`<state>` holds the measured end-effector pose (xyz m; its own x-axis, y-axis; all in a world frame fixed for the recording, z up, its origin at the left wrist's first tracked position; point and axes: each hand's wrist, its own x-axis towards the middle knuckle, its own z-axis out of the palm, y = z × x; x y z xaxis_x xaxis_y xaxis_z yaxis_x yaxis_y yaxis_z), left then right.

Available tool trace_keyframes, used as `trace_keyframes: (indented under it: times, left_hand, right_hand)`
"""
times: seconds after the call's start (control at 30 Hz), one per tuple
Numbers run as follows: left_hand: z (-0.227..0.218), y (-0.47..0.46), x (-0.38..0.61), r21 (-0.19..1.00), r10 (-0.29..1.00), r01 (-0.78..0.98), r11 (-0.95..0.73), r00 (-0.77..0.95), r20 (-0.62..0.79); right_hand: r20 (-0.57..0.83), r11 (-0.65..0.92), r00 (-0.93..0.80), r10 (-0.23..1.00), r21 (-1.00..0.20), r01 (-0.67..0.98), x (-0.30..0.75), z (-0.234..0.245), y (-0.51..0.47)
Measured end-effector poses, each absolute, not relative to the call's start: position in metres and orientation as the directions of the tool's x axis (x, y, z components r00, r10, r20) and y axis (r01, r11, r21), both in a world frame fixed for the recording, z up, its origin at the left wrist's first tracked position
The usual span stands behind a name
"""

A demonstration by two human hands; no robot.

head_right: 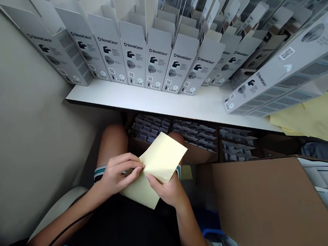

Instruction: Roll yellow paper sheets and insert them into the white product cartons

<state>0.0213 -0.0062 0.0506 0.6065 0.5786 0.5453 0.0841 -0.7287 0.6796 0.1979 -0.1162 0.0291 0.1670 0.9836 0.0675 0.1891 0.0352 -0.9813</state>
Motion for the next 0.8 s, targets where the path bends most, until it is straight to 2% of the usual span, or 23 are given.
trace_keyframes:
  times: [0.17,0.37,0.47,0.53,0.6,0.7,0.8]
  left_hand:
    - [0.050,-0.004,0.020,0.710,0.577,0.061,-0.702,0.633,0.516]
    - [0.050,-0.004,0.017,0.782,0.610,0.022,-0.622,0.640,0.468]
    - [0.050,0.000,0.014,0.816,0.681,0.029,-0.578,0.568,0.462]
    - [0.048,0.005,0.011,0.846,0.760,0.038,-0.531,0.463,0.456]
    - [0.044,0.012,0.008,0.883,0.835,0.043,-0.468,0.348,0.426]
    - [0.031,0.021,0.006,0.933,0.898,0.035,-0.358,0.285,0.335]
    - [0.016,0.023,0.004,0.969,0.944,0.049,-0.240,0.246,0.222]
  right_hand:
    - [0.065,0.037,0.156,0.986,-0.984,0.176,0.199,0.030,-0.116]
    - [-0.015,-0.037,0.169,0.985,-0.992,0.124,0.197,0.031,-0.114]
    - [-0.051,-0.070,0.202,0.978,-0.993,0.090,0.202,0.031,-0.113]
    - [-0.055,-0.060,0.286,0.957,-0.998,0.009,0.213,0.031,-0.109]
    - [-0.029,0.031,0.459,0.888,-0.992,-0.123,0.233,0.031,-0.098]
    - [-0.025,0.249,0.728,0.685,-0.931,-0.267,0.270,0.036,-0.067]
    - [-0.073,0.378,0.848,0.524,-0.873,-0.309,0.299,0.044,-0.030]
